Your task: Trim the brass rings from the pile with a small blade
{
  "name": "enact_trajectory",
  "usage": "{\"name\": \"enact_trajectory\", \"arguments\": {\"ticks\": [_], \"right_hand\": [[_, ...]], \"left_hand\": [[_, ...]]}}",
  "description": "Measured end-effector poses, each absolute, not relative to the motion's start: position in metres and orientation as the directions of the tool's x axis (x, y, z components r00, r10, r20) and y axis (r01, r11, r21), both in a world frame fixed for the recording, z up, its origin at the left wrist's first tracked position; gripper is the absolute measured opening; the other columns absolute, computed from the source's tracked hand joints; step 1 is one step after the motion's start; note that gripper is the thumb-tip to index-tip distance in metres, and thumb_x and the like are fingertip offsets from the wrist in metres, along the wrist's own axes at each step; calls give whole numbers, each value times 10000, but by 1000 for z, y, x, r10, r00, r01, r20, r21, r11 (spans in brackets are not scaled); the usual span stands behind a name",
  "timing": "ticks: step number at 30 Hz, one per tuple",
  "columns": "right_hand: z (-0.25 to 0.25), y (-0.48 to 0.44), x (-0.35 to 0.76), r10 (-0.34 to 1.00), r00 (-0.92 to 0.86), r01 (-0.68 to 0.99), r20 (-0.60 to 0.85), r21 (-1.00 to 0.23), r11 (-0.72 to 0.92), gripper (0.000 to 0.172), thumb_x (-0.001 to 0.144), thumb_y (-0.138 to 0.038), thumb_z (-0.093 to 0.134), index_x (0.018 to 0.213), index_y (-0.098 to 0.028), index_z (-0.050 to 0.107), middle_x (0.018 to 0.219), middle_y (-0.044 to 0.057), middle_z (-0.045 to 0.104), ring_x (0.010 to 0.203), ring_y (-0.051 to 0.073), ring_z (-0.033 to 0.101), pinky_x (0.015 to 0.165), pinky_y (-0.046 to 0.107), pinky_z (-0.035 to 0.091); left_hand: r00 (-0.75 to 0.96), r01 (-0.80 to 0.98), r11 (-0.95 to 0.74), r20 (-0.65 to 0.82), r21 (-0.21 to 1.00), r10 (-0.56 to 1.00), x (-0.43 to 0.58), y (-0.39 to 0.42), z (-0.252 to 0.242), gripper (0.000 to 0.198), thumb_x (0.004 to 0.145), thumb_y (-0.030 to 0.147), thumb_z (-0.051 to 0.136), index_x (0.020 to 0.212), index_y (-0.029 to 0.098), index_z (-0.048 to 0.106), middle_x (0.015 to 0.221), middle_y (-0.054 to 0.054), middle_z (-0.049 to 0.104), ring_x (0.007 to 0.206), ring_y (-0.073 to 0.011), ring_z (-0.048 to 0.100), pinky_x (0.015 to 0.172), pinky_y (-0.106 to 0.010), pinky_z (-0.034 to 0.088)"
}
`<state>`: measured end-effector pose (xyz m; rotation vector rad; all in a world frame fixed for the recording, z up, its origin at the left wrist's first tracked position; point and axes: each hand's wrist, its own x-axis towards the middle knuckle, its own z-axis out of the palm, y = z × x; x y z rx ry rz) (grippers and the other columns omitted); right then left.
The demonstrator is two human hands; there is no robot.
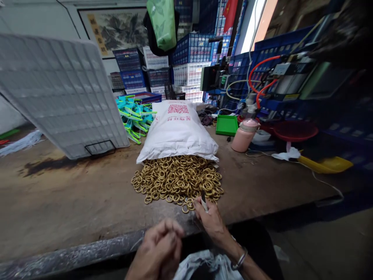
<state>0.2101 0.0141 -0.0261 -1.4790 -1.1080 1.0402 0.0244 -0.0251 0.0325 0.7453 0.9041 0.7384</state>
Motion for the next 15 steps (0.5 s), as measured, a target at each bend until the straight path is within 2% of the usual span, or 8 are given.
{"name": "enact_trajectory", "arguments": {"ticks": [1,2,4,6,9,12,15], "right_hand": [[-26,13,208,977,191,114,-92,-987,-115,304,728,-481,449,611,-201,420,441,-84,344,410,71,314,418,203,279],[-26,12,206,980,168,90,-108,-988,-125,312,725,-488,453,607,-202,410,440,-86,337,404,66,304,410,202,267],[-25,11,200,982,124,33,-145,-988,-150,321,721,-496,459,606,-204,392,438,-93,320,387,56,275,390,198,240],[-24,9,195,976,82,-43,-201,-979,-198,319,723,-492,461,613,-208,367,439,-103,297,367,43,236,369,192,210],[-19,8,189,948,-1,-157,-318,-936,-314,305,722,-463,475,623,-217,324,436,-117,270,346,29,198,344,177,168],[-15,7,187,907,-109,-205,-407,-884,-421,288,711,-436,483,627,-222,310,421,-127,258,332,24,155,321,166,120],[-17,5,187,863,-160,-198,-479,-841,-503,264,694,-418,492,652,-228,314,411,-133,271,323,22,131,310,161,98]], "left_hand": [[391,-266,532,-415,804,822,32,-15,24,257,724,379,585,884,185,533,562,53,463,355,-17,299,328,-140,203],[347,-293,513,-410,807,844,39,-5,13,295,713,394,591,917,197,507,554,67,439,352,-10,264,331,-132,158],[259,-309,455,-386,835,885,48,8,-6,368,706,441,572,962,200,463,561,74,441,340,-6,217,327,-134,126],[165,-279,359,-324,890,932,52,13,-20,391,710,435,564,1000,196,456,587,66,463,348,-11,238,334,-138,175],[76,-79,84,-78,993,994,51,11,-28,310,735,331,561,1005,186,515,702,12,547,471,-55,427,468,-172,365],[213,154,-262,227,953,950,47,7,-28,265,782,196,488,1039,203,548,870,-41,613,663,-113,545,651,-227,432],[388,216,-520,416,827,823,43,7,-30,304,791,114,438,1053,223,549,944,-54,641,832,-151,579,760,-257,435]]}}
